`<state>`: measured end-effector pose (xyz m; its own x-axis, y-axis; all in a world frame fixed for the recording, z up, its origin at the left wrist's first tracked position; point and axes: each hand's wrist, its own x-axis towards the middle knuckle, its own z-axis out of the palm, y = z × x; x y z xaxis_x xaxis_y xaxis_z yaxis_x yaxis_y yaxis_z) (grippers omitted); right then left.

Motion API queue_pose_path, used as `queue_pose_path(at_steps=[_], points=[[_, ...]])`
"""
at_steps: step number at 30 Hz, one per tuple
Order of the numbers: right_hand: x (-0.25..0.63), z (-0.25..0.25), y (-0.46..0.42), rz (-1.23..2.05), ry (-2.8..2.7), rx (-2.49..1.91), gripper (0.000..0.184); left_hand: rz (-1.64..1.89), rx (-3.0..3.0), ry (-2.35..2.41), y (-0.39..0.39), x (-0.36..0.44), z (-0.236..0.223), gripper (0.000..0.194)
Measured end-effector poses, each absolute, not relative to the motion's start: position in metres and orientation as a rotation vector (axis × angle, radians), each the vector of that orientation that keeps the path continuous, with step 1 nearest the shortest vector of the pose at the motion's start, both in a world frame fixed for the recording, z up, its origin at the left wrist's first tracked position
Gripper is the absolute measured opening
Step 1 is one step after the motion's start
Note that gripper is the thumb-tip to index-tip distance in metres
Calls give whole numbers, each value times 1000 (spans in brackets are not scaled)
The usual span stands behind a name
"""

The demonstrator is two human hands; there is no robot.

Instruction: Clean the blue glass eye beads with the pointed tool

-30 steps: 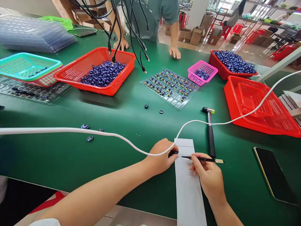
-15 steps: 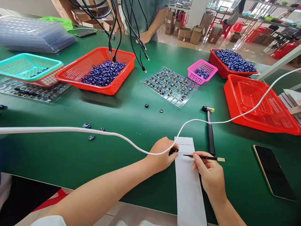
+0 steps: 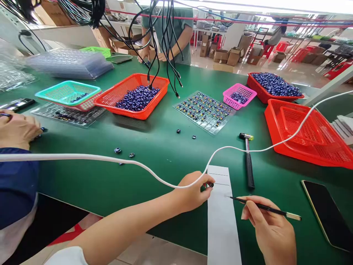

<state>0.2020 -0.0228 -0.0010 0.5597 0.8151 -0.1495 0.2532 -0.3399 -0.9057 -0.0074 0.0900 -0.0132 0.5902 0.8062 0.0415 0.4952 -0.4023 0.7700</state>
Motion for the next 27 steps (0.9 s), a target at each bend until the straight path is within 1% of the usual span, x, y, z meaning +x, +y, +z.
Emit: queue_pose_path(at_steps=[4, 10, 15, 20, 27], points=[[210, -8, -31, 754, -826, -1791, 32, 494, 2020, 958, 78, 5, -6, 30], [211, -27, -29, 740, -793, -1621, 24, 519, 1960, 899, 73, 23, -24, 32], [206, -26, -30, 667, -989, -1684, 14, 496, 1950, 839, 76, 22, -28, 32], [205, -23, -32, 627, -1129, -1756, 13, 536, 1987, 760, 80, 21, -25, 31], [203, -22, -30, 634, -1184, -1778, 11, 585, 2031, 724, 80, 22, -28, 31]])
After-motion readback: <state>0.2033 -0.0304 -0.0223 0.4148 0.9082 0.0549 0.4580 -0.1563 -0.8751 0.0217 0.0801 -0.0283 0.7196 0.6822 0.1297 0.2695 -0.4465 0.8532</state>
